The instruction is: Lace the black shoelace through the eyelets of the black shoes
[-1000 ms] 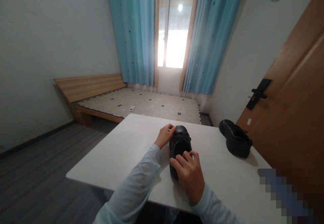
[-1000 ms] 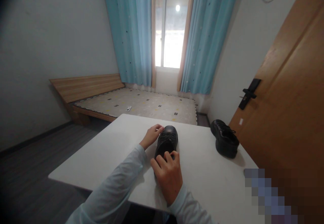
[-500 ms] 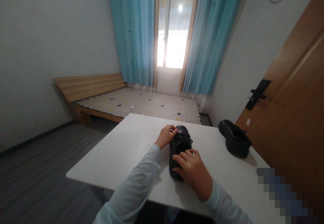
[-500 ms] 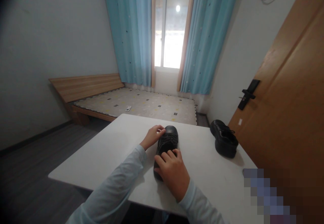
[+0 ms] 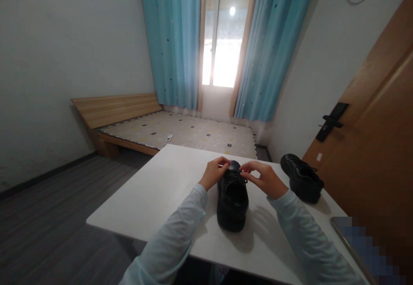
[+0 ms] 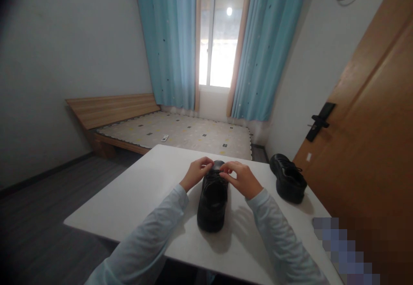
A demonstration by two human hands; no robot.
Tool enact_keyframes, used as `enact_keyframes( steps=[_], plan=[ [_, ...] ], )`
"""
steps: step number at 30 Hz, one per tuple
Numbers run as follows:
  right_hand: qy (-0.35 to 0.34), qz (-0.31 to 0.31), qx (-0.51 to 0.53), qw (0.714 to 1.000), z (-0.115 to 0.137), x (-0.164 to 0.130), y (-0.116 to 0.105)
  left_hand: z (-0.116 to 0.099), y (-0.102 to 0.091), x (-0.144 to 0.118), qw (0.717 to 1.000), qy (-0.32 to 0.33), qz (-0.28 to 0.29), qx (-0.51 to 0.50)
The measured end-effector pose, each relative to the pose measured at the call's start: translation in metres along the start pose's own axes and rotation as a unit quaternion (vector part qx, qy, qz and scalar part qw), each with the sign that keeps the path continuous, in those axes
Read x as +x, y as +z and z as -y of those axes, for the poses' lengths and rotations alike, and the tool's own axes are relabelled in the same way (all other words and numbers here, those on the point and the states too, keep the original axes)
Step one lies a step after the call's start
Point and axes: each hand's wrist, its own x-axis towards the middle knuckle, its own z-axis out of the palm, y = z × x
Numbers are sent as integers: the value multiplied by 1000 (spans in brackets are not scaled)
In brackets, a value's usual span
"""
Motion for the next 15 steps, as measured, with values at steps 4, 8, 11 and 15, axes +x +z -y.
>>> enact_keyframes(
  steps=[4, 8, 11, 15],
  plan=[
    [-13, 45, 29, 998, -14, 4, 9, 0, 0, 0, 999, 29, 9, -11],
    [-13, 67, 67, 995, -23, 3, 17, 2, 1, 1, 999, 33, 16, 0],
    [1, 68, 113, 991, -27, 1, 22, 3, 1, 2, 999, 32, 12, 5],
    [26, 31, 170, 985, -29, -3, 30, 5, 3, 3, 999, 37, 21, -4]
  ],
)
